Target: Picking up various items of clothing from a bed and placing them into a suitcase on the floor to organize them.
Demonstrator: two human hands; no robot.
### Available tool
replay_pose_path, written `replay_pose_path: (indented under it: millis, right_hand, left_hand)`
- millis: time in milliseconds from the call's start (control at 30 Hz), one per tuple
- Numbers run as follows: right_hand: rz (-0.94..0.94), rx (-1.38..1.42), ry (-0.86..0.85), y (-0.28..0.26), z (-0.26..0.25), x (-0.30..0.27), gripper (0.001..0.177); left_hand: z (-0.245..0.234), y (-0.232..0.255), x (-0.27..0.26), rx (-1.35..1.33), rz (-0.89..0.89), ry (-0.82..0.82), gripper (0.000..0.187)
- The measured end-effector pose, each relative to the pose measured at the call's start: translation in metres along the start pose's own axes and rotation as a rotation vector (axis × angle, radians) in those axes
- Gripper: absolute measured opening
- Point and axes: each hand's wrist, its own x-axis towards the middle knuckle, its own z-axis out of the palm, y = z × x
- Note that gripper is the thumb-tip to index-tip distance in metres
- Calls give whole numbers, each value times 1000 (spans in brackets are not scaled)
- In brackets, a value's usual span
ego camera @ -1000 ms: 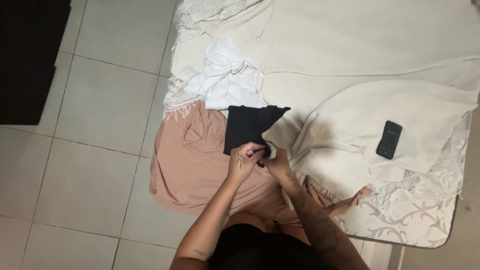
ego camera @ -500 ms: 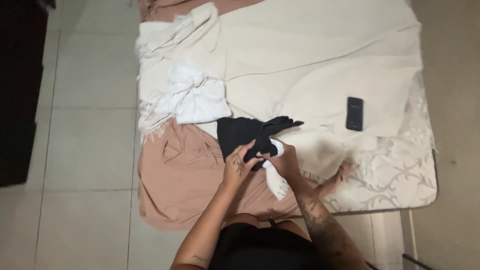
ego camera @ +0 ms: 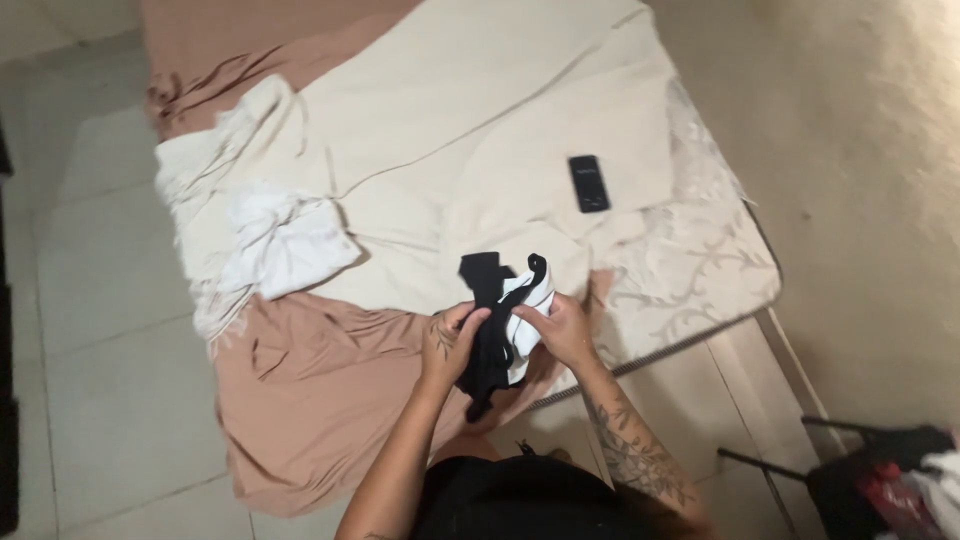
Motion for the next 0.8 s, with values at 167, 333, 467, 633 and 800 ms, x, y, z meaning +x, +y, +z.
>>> replay_pose_path:
  millis: [167, 333, 467, 633, 800]
  right_hand:
    - [1, -4, 112, 5, -58, -41, 23]
    - [65, -99, 203, 66, -119, -87, 22]
    - [129, -77, 292, 89, -169, -128, 23]
    - [204, -46, 416, 133, -232, -181, 26]
    - [167, -32, 590, 140, -286, -239, 18]
  left_hand:
    - [45, 48, -24, 18, 58, -59, 27]
    - [95, 104, -56, 30, 148, -160, 26]
    - [149, 125, -83, 31, 136, -313, 34]
    - [215, 146, -110, 46, 155, -445, 40]
    - [274, 160, -127, -1, 241, -531, 28]
